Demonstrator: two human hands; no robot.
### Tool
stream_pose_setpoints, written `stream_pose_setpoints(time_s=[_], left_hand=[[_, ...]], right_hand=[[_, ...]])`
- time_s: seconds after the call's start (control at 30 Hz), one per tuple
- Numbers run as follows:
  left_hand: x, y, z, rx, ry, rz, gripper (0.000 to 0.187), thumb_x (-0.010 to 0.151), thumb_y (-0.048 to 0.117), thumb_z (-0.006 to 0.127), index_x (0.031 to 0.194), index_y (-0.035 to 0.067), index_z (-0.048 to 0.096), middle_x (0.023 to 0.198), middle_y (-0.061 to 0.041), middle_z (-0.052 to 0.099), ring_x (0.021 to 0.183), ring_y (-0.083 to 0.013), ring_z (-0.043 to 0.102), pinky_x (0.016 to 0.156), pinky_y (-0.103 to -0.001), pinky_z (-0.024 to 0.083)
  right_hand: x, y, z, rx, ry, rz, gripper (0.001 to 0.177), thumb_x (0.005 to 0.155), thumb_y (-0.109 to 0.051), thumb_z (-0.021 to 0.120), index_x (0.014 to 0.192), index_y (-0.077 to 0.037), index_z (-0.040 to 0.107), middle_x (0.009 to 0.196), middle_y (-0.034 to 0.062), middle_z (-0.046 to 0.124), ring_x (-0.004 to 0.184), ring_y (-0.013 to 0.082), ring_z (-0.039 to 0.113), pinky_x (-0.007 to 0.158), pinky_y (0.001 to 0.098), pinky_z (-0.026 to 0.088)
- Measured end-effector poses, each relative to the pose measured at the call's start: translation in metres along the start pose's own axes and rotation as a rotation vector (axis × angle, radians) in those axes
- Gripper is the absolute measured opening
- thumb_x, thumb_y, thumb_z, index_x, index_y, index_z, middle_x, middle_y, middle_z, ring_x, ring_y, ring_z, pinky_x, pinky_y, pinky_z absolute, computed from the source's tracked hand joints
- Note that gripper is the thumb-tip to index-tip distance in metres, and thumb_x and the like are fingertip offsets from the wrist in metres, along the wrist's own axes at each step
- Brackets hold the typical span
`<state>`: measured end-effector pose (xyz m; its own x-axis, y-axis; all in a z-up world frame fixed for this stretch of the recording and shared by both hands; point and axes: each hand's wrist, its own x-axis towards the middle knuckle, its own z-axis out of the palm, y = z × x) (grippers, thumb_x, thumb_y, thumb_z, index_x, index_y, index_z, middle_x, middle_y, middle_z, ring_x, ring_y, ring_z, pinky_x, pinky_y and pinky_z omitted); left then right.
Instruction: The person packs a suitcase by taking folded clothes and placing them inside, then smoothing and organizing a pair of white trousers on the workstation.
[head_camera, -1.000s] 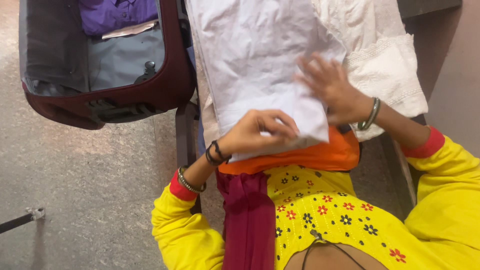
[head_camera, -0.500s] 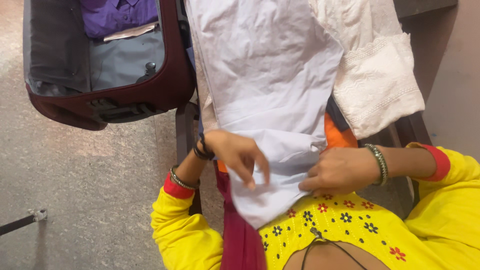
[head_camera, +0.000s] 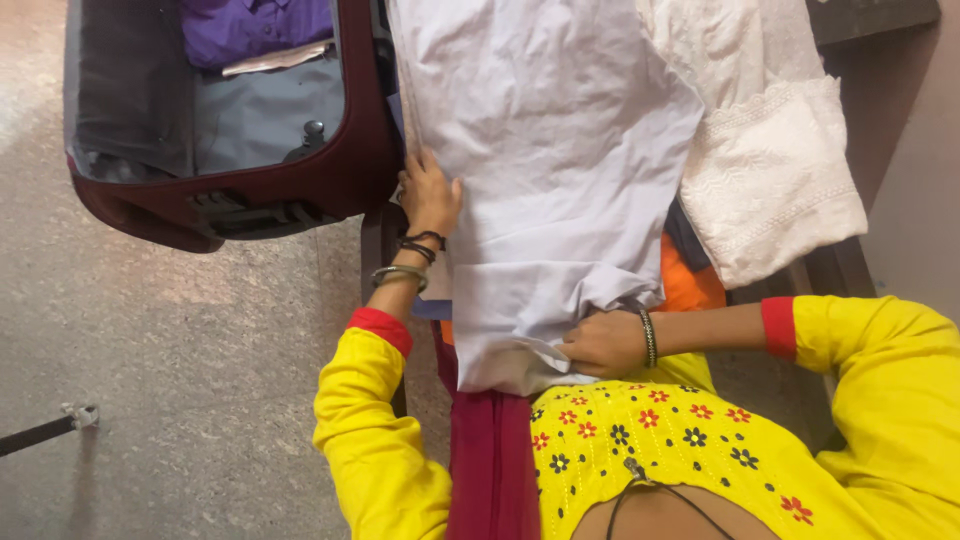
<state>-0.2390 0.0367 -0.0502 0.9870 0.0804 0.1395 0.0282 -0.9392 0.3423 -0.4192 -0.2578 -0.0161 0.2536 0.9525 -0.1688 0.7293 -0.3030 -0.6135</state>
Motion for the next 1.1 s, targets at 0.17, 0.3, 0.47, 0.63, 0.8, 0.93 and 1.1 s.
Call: stream_pose_setpoints(time_s=[0.17, 0.3, 0.47, 0.63, 0.8, 0.93, 1.1], left_hand=[[-0.004, 0.004, -0.006, 0.024, 0.06, -0.007, 0.063, 0.086, 0.031, 0.079, 0.132, 0.001, 0.05, 0.134, -0.019, 0.048, 0.12, -0.0422, 0.053, 0.091, -0.052, 0.054], [0.006, -0.006, 0.0, -0.077, -0.051, -0.136, 0.049, 0.089, 0.035, 0.077, 0.122, 0.004, 0.057, 0.127, -0.017, 0.056, 0.119, -0.0404, 0.054, 0.092, -0.056, 0.051], [0.006, -0.004, -0.004, 0.089, 0.028, 0.018, 0.038, 0.088, 0.036, 0.073, 0.111, 0.007, 0.063, 0.119, -0.015, 0.064, 0.114, -0.0372, 0.06, 0.092, -0.057, 0.05], [-0.011, 0.028, -0.012, -0.029, 0.095, 0.186, 0.028, 0.099, 0.033, 0.066, 0.106, 0.007, 0.059, 0.107, -0.017, 0.07, 0.101, -0.0391, 0.068, 0.086, -0.053, 0.054], [-0.02, 0.046, -0.01, -0.453, -0.114, 0.051, 0.03, 0.105, 0.03, 0.057, 0.118, 0.004, 0.051, 0.096, -0.025, 0.072, 0.089, -0.0481, 0.068, 0.077, -0.058, 0.051], [-0.025, 0.045, -0.002, -0.521, -0.018, 0.163, 0.047, 0.096, 0.021, 0.064, 0.133, -0.004, 0.047, 0.12, -0.032, 0.065, 0.107, -0.05, 0.063, 0.088, -0.055, 0.05], [-0.029, 0.04, 0.004, -0.686, 0.051, 0.291, 0.059, 0.099, 0.011, 0.062, 0.151, -0.005, 0.039, 0.142, -0.032, 0.057, 0.132, -0.0471, 0.056, 0.11, -0.048, 0.046]], right_hand=[[0.0, 0.009, 0.002, 0.037, 0.037, -0.024, 0.025, 0.095, -0.029, 0.063, 0.11, -0.009, 0.063, 0.081, 0.0155, 0.07, 0.07, 0.0364, 0.069, 0.062, 0.0495, 0.055], [0.001, 0.007, -0.007, 0.091, -0.106, 0.037, 0.029, 0.094, -0.028, 0.062, 0.115, -0.007, 0.062, 0.086, 0.0177, 0.07, 0.078, 0.0381, 0.069, 0.071, 0.0505, 0.054], [0.0, 0.009, -0.044, 0.203, -0.258, -0.024, 0.051, 0.092, -0.032, 0.068, 0.134, -0.004, 0.057, 0.109, 0.0212, 0.072, 0.099, 0.0366, 0.07, 0.087, 0.0441, 0.055], [-0.004, -0.005, -0.105, 0.403, 0.017, 0.024, 0.065, 0.095, -0.033, 0.064, 0.149, -0.006, 0.043, 0.134, 0.0153, 0.066, 0.107, 0.0251, 0.071, 0.092, 0.0383, 0.057], [0.008, 0.003, -0.15, 0.254, 0.269, 0.166, 0.056, 0.096, -0.029, 0.062, 0.147, -0.012, 0.047, 0.14, 0.0124, 0.058, 0.114, 0.0216, 0.066, 0.091, 0.0374, 0.059], [0.053, 0.049, -0.172, 0.043, 0.47, 0.131, 0.052, 0.095, -0.028, 0.066, 0.143, -0.014, 0.055, 0.146, 0.0171, 0.05, 0.122, 0.0307, 0.061, 0.098, 0.0417, 0.055], [0.161, 0.119, -0.214, -0.171, 0.628, 0.271, 0.053, 0.09, -0.03, 0.076, 0.14, -0.019, 0.059, 0.151, 0.0217, 0.044, 0.128, 0.0413, 0.055, 0.105, 0.0482, 0.048]])
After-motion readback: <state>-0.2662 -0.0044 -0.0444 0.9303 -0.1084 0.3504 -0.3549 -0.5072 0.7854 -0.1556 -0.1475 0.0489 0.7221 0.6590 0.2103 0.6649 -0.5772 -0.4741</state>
